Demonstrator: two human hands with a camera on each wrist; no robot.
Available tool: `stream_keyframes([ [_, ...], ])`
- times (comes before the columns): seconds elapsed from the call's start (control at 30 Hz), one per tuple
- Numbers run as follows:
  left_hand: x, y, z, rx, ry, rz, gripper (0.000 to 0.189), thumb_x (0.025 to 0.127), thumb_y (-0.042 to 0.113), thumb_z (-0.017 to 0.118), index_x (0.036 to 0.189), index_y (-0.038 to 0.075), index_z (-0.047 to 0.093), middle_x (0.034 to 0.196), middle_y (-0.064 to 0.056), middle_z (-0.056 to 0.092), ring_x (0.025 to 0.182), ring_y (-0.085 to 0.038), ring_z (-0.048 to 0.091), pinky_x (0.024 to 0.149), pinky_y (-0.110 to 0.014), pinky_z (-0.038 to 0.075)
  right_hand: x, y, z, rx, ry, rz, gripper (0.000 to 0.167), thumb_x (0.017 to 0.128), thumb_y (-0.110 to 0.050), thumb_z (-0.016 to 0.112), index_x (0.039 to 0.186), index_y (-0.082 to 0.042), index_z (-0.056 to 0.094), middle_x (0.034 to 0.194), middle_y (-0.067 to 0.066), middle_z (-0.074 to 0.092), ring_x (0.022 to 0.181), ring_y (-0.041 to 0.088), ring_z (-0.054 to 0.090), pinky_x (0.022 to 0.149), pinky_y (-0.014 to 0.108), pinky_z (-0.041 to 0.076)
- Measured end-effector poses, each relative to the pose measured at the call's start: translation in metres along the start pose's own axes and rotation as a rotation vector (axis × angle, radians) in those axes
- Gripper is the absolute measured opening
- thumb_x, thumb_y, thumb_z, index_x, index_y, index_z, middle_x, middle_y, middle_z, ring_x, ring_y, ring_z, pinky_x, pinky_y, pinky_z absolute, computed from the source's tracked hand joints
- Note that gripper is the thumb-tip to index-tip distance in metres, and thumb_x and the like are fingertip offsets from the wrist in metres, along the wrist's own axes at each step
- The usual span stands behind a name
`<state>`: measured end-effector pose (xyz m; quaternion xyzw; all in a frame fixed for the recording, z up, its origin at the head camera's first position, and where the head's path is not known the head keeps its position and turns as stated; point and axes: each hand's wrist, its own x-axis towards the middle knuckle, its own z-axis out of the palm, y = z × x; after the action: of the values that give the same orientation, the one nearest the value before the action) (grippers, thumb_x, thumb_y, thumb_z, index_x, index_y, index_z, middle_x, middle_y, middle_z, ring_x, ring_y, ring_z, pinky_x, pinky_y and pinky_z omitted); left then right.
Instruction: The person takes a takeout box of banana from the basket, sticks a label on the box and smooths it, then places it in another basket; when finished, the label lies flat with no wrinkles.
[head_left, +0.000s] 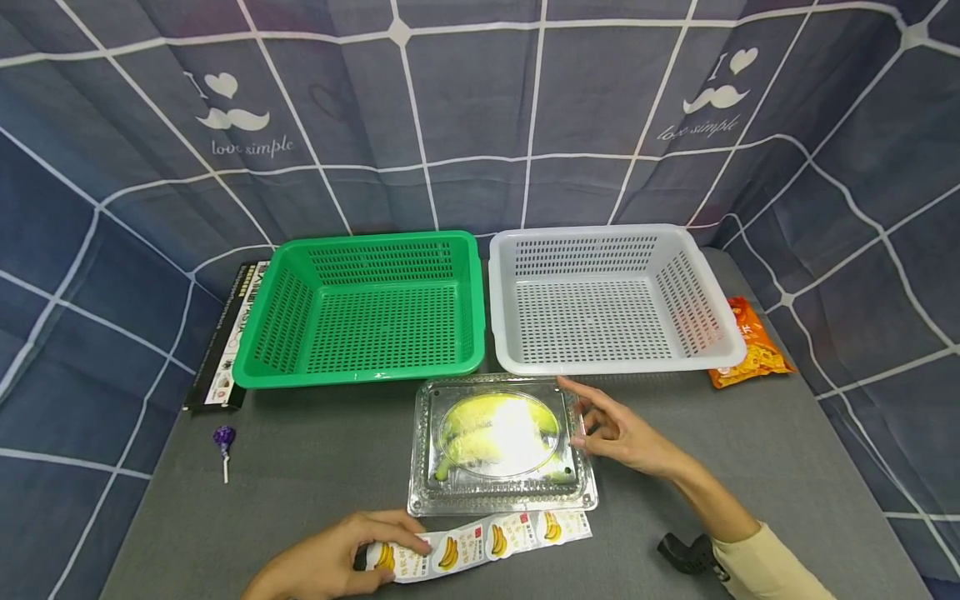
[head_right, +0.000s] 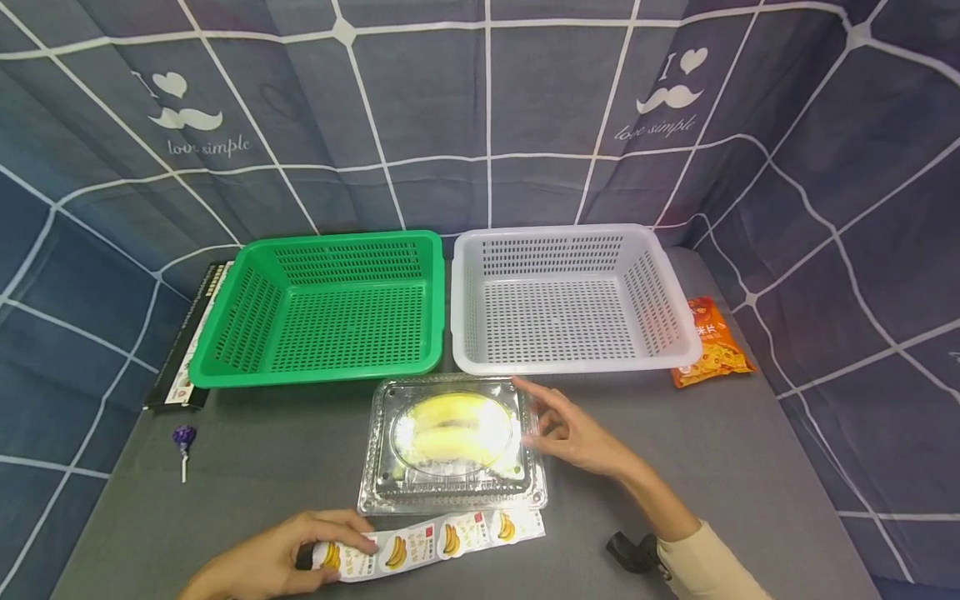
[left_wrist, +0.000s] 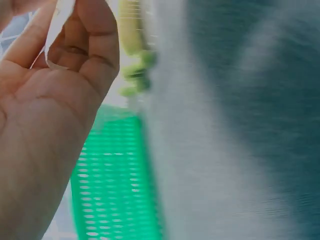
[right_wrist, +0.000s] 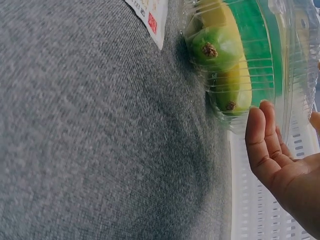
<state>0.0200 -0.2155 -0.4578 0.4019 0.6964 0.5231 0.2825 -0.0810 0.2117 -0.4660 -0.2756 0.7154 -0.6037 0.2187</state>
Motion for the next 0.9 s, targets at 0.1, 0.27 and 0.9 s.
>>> stream_keyframes([
  [0.1, 0.003, 0.015, -0.008, 0.076, -0.003, 0.036, 0.054, 0.084, -0.011, 0.064, 0.133, 0.011, 0.059, 0.132, -0.008, 0.059, 0.120, -0.015, 0.056, 0.091, -0.027, 0.050, -0.001, 0.000, 0.000, -0.022, 0.005, -0.018, 0.077, 0.093, 0.001, 0.062, 0.157, -0.010, 0.020, 0.118, 0.021, 0.040, 0.080, 0.013, 0.058, 0.059, 0.037, 0.052],
  [0.27, 0.009, 0.040, -0.026, 0.188, 0.005, 0.057, 0.058, 0.085, -0.012, 0.063, 0.136, 0.014, 0.058, 0.137, -0.007, 0.058, 0.126, -0.018, 0.055, 0.091, -0.029, 0.051, -0.002, -0.002, -0.001, -0.062, 0.017, -0.006, 0.077, 0.093, -0.002, 0.064, 0.157, -0.014, 0.022, 0.121, 0.018, 0.041, 0.083, 0.016, 0.058, 0.062, 0.034, 0.053],
  [0.9, 0.061, 0.089, -0.099, 0.195, -0.071, 0.205, 0.054, 0.085, -0.011, 0.061, 0.135, 0.011, 0.059, 0.136, -0.007, 0.057, 0.116, -0.016, 0.058, 0.088, -0.030, 0.052, -0.004, -0.008, 0.000, -0.110, 0.057, 0.064, 0.077, 0.092, -0.008, 0.067, 0.156, -0.017, 0.025, 0.129, 0.017, 0.039, 0.089, 0.015, 0.059, 0.068, 0.030, 0.054],
])
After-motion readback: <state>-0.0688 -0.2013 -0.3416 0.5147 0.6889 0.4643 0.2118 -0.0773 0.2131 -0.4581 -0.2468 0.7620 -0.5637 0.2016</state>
